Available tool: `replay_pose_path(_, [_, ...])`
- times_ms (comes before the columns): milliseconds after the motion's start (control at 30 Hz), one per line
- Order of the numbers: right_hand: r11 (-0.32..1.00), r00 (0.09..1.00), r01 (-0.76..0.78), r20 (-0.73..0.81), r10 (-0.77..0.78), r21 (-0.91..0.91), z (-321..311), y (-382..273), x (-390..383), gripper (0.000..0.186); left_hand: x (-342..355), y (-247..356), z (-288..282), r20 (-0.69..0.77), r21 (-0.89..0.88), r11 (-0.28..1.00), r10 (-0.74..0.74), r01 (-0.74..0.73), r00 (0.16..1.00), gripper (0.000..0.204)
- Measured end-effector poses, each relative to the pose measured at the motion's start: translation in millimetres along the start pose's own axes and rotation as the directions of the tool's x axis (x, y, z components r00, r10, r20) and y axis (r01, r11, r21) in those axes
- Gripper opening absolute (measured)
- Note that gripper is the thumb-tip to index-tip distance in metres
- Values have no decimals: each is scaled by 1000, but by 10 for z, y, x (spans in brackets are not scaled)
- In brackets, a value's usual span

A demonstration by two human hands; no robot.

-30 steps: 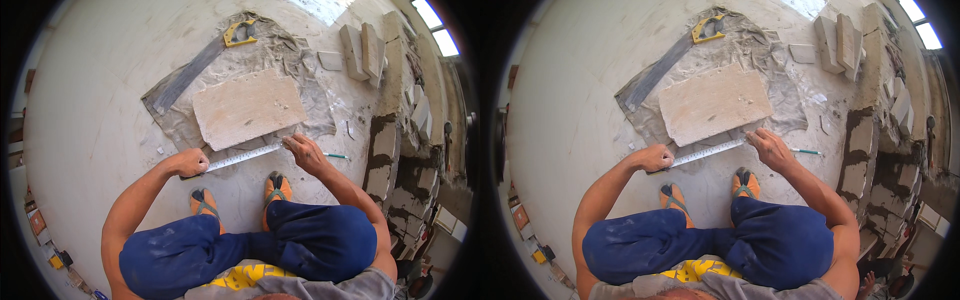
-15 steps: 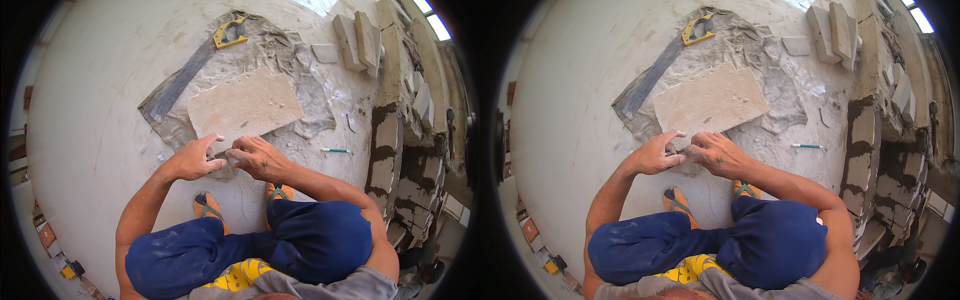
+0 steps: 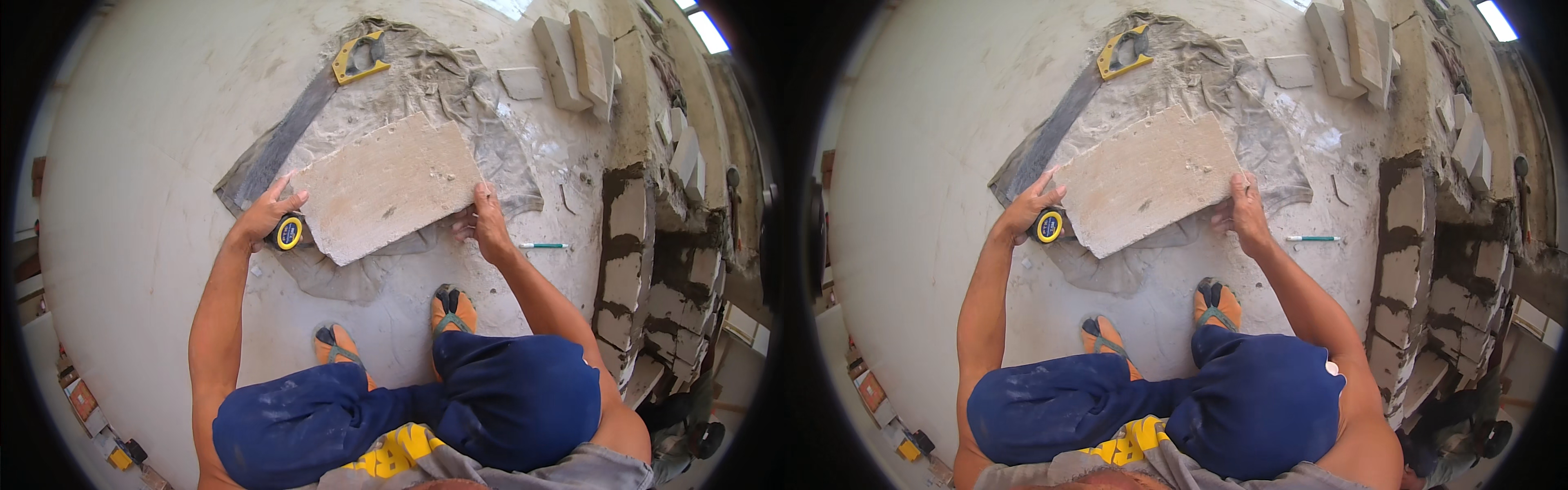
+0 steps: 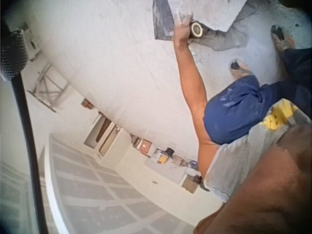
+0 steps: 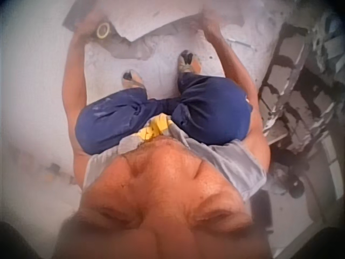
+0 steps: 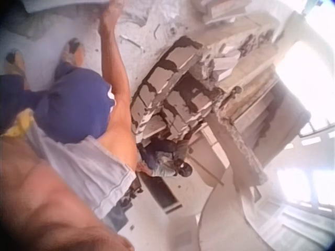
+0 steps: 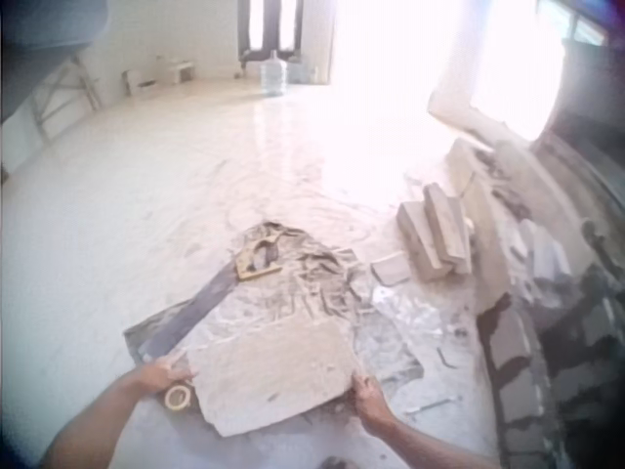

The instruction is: The person measures a brick using a tape measure and cuts into it with a hand saw.

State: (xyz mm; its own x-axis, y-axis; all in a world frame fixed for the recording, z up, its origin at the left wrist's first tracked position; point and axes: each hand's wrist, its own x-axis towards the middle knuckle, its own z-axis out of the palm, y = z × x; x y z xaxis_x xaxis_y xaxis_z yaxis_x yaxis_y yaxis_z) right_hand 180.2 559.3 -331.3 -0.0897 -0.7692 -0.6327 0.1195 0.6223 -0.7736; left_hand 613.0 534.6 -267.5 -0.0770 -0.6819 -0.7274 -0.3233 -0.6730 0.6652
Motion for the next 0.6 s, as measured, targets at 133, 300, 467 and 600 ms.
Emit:
replay_pose_path(133, [976, 989, 73, -107, -97, -205, 191, -99, 114, 75, -44, 10, 62, 18, -26, 995, 97, -97, 995, 78])
replay_pose_path(300, [869, 966, 205, -51, -255, -451, 362, -689, 279, 69, -450, -5, 352, -74, -261, 963, 40, -58, 996, 73])
replay_pose_path(467, [823, 950, 311, 155, -269, -476, 407, -1013, 566, 67, -774, 69, 519, -177, -387, 914, 55, -121, 983, 71])
replay_pose_path(600, [884, 962, 268, 59, -266, -383, 475, -789, 290, 56, -703, 213, 228, -213, -233, 957, 126, -176, 969, 67])
